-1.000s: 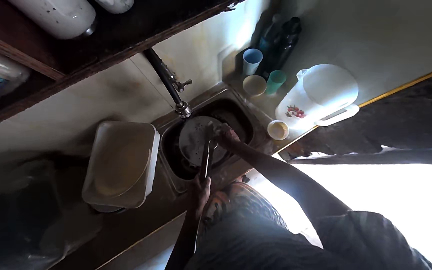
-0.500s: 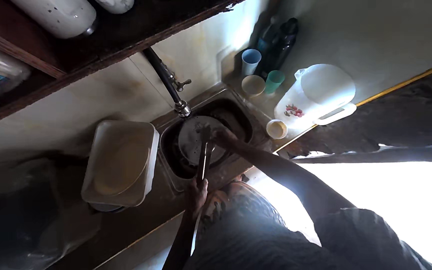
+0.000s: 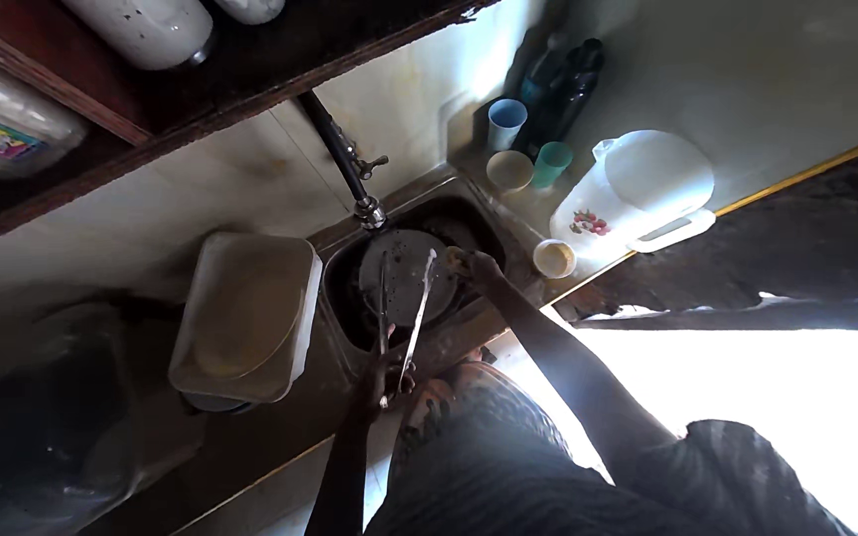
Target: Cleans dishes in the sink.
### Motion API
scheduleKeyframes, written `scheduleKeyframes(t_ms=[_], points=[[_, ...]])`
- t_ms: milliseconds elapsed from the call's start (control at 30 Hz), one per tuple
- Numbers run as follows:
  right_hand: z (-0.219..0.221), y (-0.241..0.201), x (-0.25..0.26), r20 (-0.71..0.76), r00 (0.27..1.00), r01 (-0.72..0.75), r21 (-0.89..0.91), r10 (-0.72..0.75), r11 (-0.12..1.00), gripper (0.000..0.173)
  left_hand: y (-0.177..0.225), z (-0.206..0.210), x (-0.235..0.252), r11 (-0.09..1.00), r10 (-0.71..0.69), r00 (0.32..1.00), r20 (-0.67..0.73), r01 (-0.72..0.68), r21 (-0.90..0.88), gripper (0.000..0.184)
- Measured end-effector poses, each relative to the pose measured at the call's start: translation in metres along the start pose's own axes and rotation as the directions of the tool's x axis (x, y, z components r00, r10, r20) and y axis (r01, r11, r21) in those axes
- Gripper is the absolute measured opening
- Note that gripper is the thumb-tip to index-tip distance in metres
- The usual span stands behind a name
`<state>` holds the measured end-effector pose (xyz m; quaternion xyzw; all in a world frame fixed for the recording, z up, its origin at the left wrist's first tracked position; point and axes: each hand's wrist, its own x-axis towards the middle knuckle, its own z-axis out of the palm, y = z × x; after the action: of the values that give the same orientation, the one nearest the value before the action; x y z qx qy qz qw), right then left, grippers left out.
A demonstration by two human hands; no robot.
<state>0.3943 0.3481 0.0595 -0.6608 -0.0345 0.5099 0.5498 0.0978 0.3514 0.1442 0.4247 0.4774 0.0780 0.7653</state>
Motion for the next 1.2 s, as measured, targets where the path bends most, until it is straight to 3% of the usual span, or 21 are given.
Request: scheduleKeyframes(t_ms=[67,133,200,300,367,533,600,667,700,767,867,967,1033,1067,1133,1200], points=[[0.002,0.007,-0.009,0.077,0.997,0.036,-0.100,-0.028,0.994,0.038,-0.005,0.003,0.000,0.996,0.004,0.999,-0.048,-0.008,-0.085,0.030],[0.014,0.005,-0.028,0.098,0.992,0.085,-0.099,-0.075,0.992,0.040,-0.014,-0.003,0.008,0.993,0.051,0.998,0.020,-0.049,-0.107,0.033],[0.030,0.004,-0.052,0.139,0.966,0.241,-0.198,-0.216,0.950,0.036,-0.024,-0.010,0.022,0.984,0.071,0.984,0.161,-0.043,-0.173,0.040],[0.047,0.009,-0.078,0.380,0.826,0.560,-0.479,-0.415,0.676,0.022,-0.017,-0.001,0.028,0.974,-0.030,0.963,0.267,0.088,-0.210,0.038],[0.051,0.009,-0.074,0.493,0.729,0.683,-0.567,-0.475,0.461,0.025,-0.008,0.007,0.025,0.978,-0.094,0.974,0.205,0.129,-0.166,0.039],[0.050,0.001,-0.040,0.389,0.722,0.660,-0.636,-0.572,0.399,0.024,-0.002,0.010,0.017,0.981,-0.113,0.967,0.230,0.145,-0.128,0.039],[0.058,0.000,-0.070,0.521,0.740,0.667,-0.653,-0.426,0.360,0.025,-0.004,0.003,0.019,0.970,-0.094,0.962,0.257,0.146,-0.193,0.041],[0.061,0.003,-0.095,0.666,0.692,0.721,-0.615,-0.279,0.318,0.028,-0.008,-0.001,0.019,0.965,-0.105,0.952,0.286,0.168,-0.203,0.040],[0.058,-0.001,-0.096,0.685,0.674,0.736,-0.589,-0.278,0.333,0.028,-0.007,-0.001,0.017,0.969,-0.116,0.953,0.281,0.171,-0.181,0.040],[0.047,-0.010,-0.075,0.598,0.723,0.690,-0.600,-0.347,0.404,0.031,-0.011,0.005,0.012,0.970,-0.118,0.957,0.266,0.168,-0.176,0.039],[0.043,-0.027,-0.030,0.475,0.752,0.640,-0.690,-0.456,0.338,0.032,-0.015,0.008,0.010,0.965,-0.057,0.950,0.307,0.131,-0.225,0.038],[0.056,-0.028,-0.054,0.542,0.772,0.632,-0.711,-0.333,0.308,0.033,-0.010,0.004,0.015,0.959,-0.045,0.935,0.352,0.139,-0.249,0.037],[0.060,-0.018,-0.066,0.635,0.733,0.680,-0.665,-0.245,0.309,0.028,-0.010,0.001,0.012,0.951,-0.077,0.935,0.348,0.173,-0.256,0.038],[0.058,-0.016,-0.056,0.634,0.722,0.691,-0.642,-0.277,0.332,0.027,-0.009,0.001,0.011,0.951,-0.092,0.936,0.340,0.184,-0.249,0.040],[0.051,-0.029,-0.033,0.537,0.797,0.604,-0.717,-0.277,0.349,0.031,-0.011,0.005,0.008,0.950,-0.107,0.937,0.333,0.195,-0.245,0.041],[0.052,-0.046,-0.028,0.487,0.836,0.546,-0.783,-0.253,0.297,0.035,-0.012,0.008,0.010,0.949,-0.073,0.931,0.357,0.175,-0.262,0.040]])
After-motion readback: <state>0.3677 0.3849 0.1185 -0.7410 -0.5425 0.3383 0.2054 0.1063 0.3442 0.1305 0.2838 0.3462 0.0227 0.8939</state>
